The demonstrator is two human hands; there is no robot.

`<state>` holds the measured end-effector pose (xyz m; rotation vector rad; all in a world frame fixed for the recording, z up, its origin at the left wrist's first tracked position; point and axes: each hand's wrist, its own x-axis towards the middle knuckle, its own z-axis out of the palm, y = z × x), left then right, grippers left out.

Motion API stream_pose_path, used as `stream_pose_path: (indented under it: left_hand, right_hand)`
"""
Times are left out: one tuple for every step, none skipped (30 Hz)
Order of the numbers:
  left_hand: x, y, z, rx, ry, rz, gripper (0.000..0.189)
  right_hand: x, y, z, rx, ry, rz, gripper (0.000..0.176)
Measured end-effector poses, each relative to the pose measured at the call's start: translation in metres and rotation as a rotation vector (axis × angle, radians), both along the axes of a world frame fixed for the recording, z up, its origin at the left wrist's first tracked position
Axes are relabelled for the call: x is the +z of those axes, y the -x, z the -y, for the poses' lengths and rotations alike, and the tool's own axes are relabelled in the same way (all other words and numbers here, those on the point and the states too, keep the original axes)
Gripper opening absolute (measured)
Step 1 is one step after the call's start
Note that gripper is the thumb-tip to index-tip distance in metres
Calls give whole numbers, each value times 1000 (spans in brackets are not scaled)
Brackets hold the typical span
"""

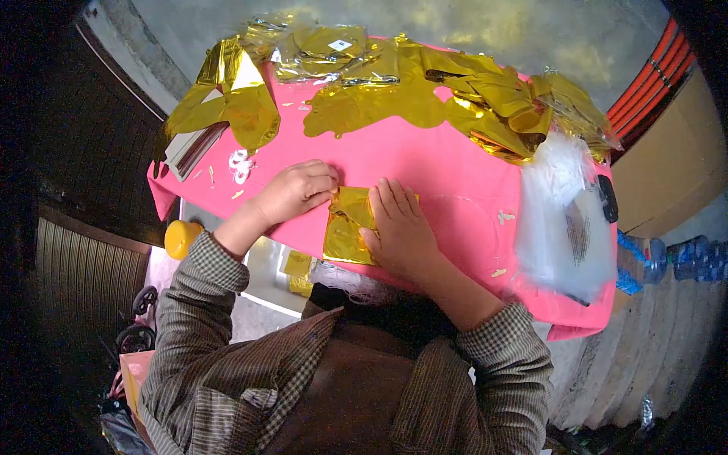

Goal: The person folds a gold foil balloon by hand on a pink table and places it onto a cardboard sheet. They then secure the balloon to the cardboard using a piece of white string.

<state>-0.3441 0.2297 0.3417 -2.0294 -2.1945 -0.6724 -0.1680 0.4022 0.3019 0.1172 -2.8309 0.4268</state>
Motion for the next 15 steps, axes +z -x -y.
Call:
stream_pose_path:
  left_hand:
    - [2, 0, 1, -3, 26, 48, 11]
    - [4, 0, 2, -6, 52, 96, 13]
    - [6, -1, 3, -6, 52, 97, 13]
    - [10, -2, 4, -17, 58, 149, 16]
    - [13, -3, 5, -29, 63, 202, 19]
    - [16, -4, 5, -29, 63, 202, 19]
    - [18, -5, 5, -37, 106, 208, 22]
    - [19, -6, 5, -43, 148, 215, 24]
    - [17, -6, 4, -42, 148, 216, 24]
    - [13, -4, 2, -61, 147, 200, 25]
    - [11, -4, 1, -81, 146, 185, 26]
    - [10, -3, 0, -82, 145, 185, 26]
    - [10, -3, -1, -107, 137, 172, 23]
    - [10, -3, -1, -132, 130, 158, 21]
    - [10, -3, -2, -132, 130, 157, 21]
  right_hand:
    - [1, 0, 0, 3, -1, 8, 62]
    - [0, 0, 0, 3, -1, 9, 62]
    - [-1, 0, -1, 5, 7, 0, 62]
    - [-2, 0, -1, 8, 15, -9, 62]
    - [-2, 0, -1, 8, 15, -9, 62]
    - [-2, 0, -1, 8, 11, -12, 62]
    - [-2, 0, -1, 8, 7, -16, 61]
    - [-1, 0, 0, 10, 5, -15, 61]
    - [-1, 0, 0, 5, 5, -5, 61]
    - [-1, 0, 0, -1, 5, 6, 61]
    - [-1, 0, 0, -2, 4, 7, 61]
    - [-1, 0, 0, 3, 9, 5, 60]
    - [0, 0, -1, 7, 13, 2, 60]
    - [-1, 0, -1, 7, 12, 2, 60]
    - [-1, 0, -1, 7, 11, -3, 60]
